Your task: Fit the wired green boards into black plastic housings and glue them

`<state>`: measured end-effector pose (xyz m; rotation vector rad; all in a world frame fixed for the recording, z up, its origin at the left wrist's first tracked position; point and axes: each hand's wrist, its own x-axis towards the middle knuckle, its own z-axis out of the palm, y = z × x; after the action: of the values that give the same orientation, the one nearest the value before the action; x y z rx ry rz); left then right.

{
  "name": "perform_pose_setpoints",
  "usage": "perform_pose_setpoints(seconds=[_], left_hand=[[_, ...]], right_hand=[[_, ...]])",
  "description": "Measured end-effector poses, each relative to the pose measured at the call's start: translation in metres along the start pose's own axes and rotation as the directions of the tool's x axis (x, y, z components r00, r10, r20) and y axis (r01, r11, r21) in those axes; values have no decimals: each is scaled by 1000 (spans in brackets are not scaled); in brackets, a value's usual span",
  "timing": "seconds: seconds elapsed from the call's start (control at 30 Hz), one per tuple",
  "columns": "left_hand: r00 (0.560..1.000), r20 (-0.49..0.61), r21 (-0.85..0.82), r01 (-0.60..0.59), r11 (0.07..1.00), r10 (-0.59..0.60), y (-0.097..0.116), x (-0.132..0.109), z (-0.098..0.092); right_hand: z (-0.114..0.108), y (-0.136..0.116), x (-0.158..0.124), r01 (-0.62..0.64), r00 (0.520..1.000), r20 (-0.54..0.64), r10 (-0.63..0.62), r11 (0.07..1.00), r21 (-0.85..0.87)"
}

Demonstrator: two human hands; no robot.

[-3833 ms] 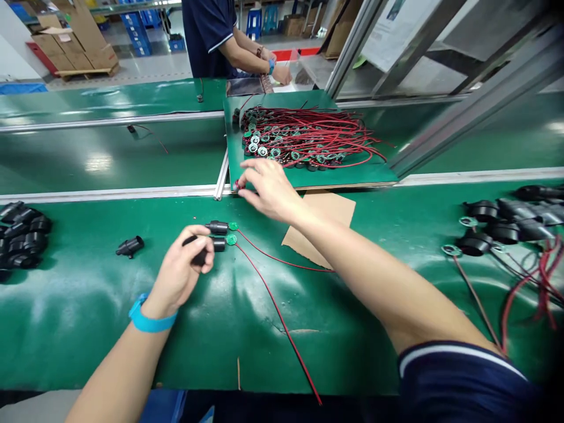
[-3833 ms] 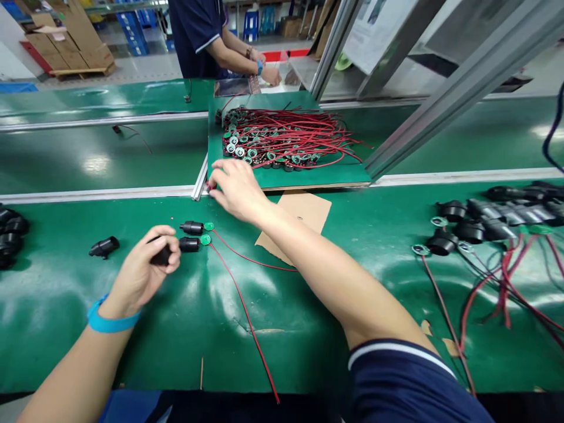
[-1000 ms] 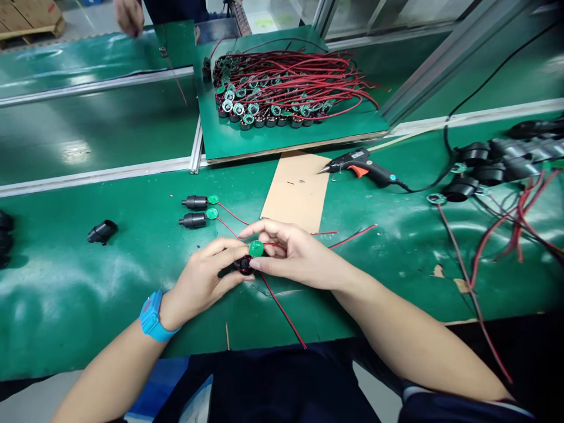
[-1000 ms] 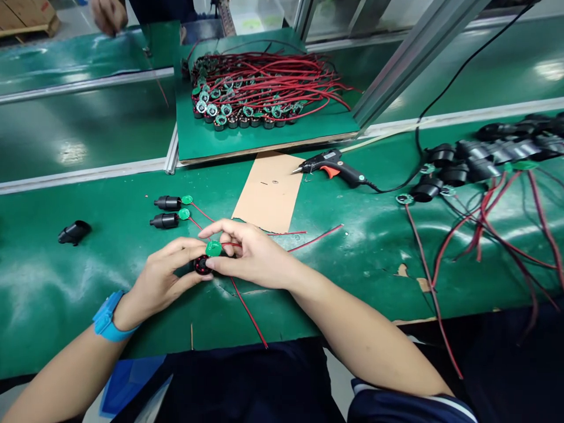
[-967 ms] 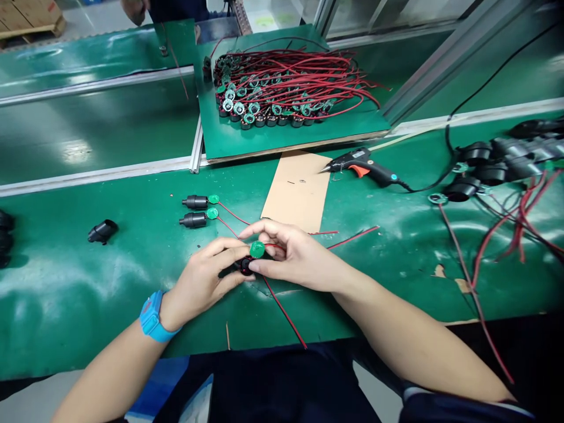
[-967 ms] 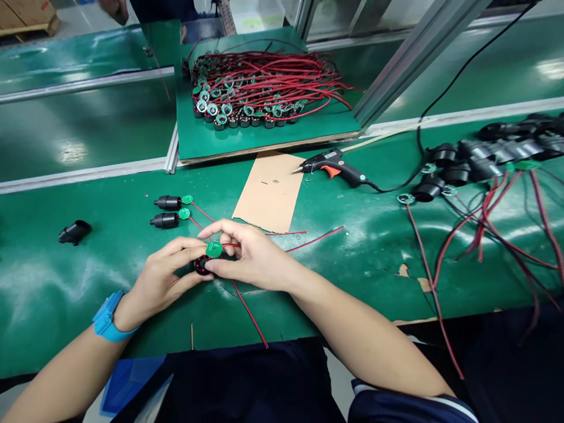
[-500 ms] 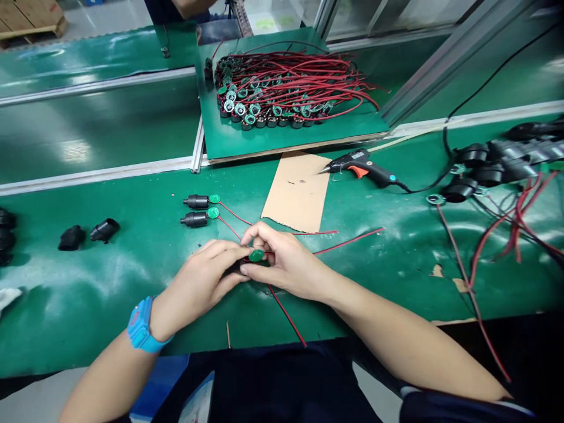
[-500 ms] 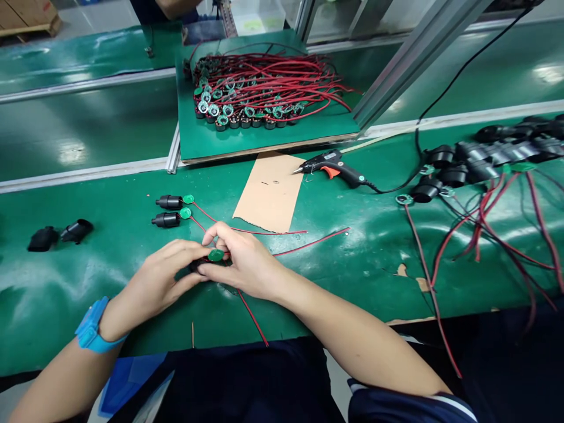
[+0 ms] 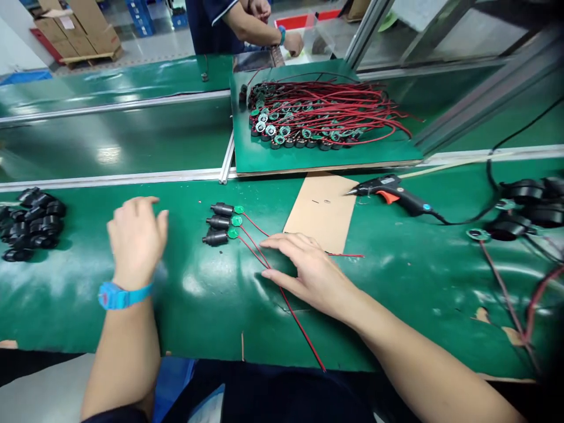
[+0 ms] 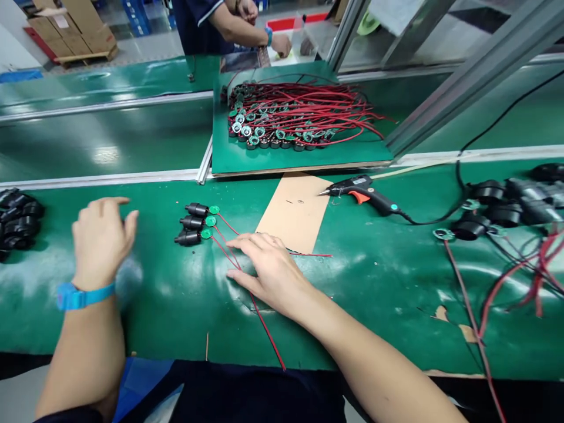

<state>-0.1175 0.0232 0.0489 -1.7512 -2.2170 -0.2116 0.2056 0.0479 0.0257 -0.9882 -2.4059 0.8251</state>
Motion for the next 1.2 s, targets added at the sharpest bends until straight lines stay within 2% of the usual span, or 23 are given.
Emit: perform_pose_setpoints(seconds=[0.03,0.1,0.2,0.33,0.4,0.47,0.53,0.6,0.73,0.8,0.9,0.97,1.03,1.13,1.2], left_hand=[[995,38,86,84,993,-88,-14,1,1],[970,162,186,150,971,-181,-38,1,4],[937,301,162,133,978,-177,-55,1,12],[951,290,9,109,994,-107,-43,4,11],[967,228,-100,142,985,-116,-28,5,8],[981,128,-261,178,949,-149,-12,6,6],[986,63,-458,165,874,-153,3,6,6],[989,80,-650,147,745,-125,16,4,10],[975,214,-908,220,357,-58,37,-4,18],[959,281,-942,281,183,-27,49,-7,20],[917,396,-918,397,-14,39,65,-11,18],[877,469,-867,479,-133,102,74,-12,14],[840,512,-809,542,-228,181,80,-15,9],[829,474,-771,554,-315,297,85,-23,3],[830,410,-770,537,-345,378,87,-30,0]], right_hand=[[-3,2,2,-4,1000,-20,3,1000,-14],[-13,10,9,-12,999,-52,8,998,-66],[-32,33,34,-54,990,-139,28,981,-185],[-58,74,86,-223,931,-353,97,915,-337],[-65,89,113,-278,906,-410,100,873,-401],[-68,99,138,-279,905,-419,68,839,-467],[-70,104,160,-261,915,-403,31,807,-530],[-73,105,178,-239,929,-370,11,781,-577],[-79,102,196,-177,957,-289,-9,771,-611],[-77,95,193,-88,971,-233,-59,815,-573],[-64,71,174,100,983,-96,-159,887,-451],[-51,48,153,205,973,-21,-229,906,-371],[-39,23,128,320,943,6,-333,902,-289],[-31,-12,89,458,883,9,-469,858,-231],[-36,-29,64,475,876,23,-482,854,-211]])
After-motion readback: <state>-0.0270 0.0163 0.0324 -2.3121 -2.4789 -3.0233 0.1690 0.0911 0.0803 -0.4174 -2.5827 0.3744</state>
